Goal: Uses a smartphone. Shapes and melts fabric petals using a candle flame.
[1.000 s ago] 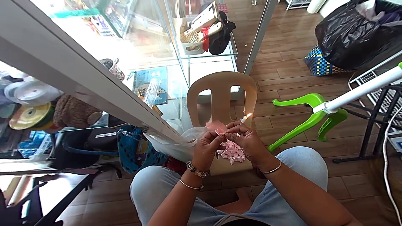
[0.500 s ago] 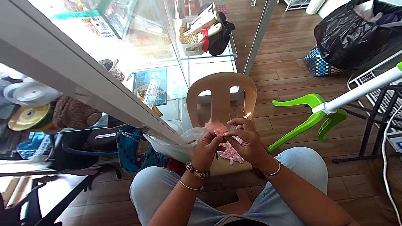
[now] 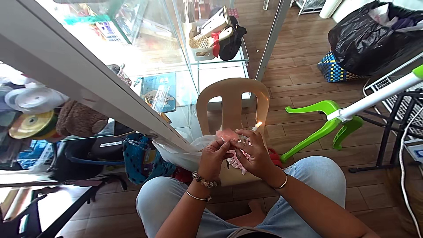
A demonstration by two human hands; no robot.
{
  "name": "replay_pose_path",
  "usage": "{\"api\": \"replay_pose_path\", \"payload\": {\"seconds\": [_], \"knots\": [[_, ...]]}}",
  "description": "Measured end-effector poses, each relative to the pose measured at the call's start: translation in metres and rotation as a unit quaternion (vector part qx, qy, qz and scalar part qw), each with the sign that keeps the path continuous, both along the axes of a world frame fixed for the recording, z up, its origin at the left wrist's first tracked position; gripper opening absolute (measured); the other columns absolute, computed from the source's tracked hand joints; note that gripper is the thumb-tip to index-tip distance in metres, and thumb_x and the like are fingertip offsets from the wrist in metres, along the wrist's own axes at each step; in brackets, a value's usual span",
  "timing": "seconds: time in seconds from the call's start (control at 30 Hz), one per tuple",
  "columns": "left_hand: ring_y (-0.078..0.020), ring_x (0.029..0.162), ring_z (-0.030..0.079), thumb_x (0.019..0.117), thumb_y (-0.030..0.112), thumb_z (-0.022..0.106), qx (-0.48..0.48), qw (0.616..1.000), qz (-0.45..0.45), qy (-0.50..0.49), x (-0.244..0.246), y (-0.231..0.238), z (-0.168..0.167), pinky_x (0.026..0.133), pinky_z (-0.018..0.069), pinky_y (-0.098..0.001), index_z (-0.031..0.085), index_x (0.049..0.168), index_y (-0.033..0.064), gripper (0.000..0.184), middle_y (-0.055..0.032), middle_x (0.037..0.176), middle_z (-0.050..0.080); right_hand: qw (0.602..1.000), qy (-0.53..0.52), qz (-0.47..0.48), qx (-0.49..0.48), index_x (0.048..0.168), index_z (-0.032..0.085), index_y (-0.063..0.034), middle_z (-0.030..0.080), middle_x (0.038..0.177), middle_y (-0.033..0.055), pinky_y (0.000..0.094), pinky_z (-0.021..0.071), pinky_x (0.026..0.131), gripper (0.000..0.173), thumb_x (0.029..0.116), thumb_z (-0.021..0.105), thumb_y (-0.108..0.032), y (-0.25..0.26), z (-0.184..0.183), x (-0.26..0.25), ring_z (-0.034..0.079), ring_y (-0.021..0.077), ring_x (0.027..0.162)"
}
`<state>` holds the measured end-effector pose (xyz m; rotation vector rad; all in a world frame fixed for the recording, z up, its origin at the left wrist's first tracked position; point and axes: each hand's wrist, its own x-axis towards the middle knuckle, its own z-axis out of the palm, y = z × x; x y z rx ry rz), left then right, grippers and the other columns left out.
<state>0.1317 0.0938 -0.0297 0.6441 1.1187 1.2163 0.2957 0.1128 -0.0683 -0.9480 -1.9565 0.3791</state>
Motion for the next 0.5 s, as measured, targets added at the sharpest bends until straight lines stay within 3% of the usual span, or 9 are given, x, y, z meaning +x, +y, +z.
{"api": "replay_pose_path", "payload": {"seconds": [0.13,0.27,0.33,0.4,0.5], "knots": [[-0.0145,0.079,0.073,0.0947,-0.006,0.065,0.010,0.999,0.004,0.037,-0.001,0.000,-0.001,0.073,0.0619,-0.0283,0.069,0.101,-0.0035,0.007,-0.0093,0.090,0.075,0.989,-0.102,-0.055,0.089,0.115,0.079,-0.0178,0.063,0.134,0.0139,0.0509,0.0461,0.101,0.026,0.0965,0.060,-0.020,-0.002,-0.002,-0.002,0.055,0.0354,0.126],[-0.0149,0.077,0.073,0.1005,-0.002,0.058,0.007,1.000,0.021,0.019,-0.001,0.002,-0.003,0.070,0.0615,-0.0282,0.068,0.099,-0.0038,0.010,-0.0103,0.088,0.074,0.985,-0.126,-0.065,0.096,0.119,0.077,-0.0187,0.062,0.137,0.0128,0.0522,0.0440,0.103,0.029,0.0971,0.058,-0.019,-0.008,0.003,-0.006,0.054,0.0359,0.128],[-0.0146,0.078,0.073,0.1016,-0.001,0.057,0.015,1.000,0.016,0.019,-0.001,0.002,-0.002,0.070,0.0613,-0.0281,0.068,0.100,-0.0023,0.012,-0.0095,0.088,0.074,0.998,-0.054,-0.030,0.017,0.118,0.078,-0.0175,0.060,0.140,0.0136,0.0532,0.0426,0.106,0.029,0.0989,0.056,-0.021,-0.008,0.009,-0.003,0.052,0.0340,0.131],[-0.0138,0.078,0.072,0.1019,0.000,0.056,0.030,0.999,0.007,0.034,-0.001,0.002,0.000,0.070,0.0609,-0.0275,0.067,0.099,-0.0008,0.012,-0.0082,0.088,0.073,0.991,0.067,0.013,-0.111,0.114,0.079,-0.0123,0.057,0.140,0.0134,0.0457,0.0438,0.107,0.027,0.0990,0.058,-0.022,-0.007,0.018,0.001,0.052,0.0259,0.128],[-0.0118,0.079,0.072,0.1009,0.000,0.058,0.069,0.994,-0.015,0.079,0.001,0.002,-0.001,0.070,0.0611,-0.0265,0.066,0.099,0.0006,0.009,-0.0056,0.088,0.073,0.927,0.202,0.031,-0.314,0.113,0.074,-0.0067,0.056,0.137,0.0100,0.0274,0.0559,0.089,0.023,0.0962,0.065,-0.020,-0.001,0.032,0.007,0.060,0.0131,0.115]]}}
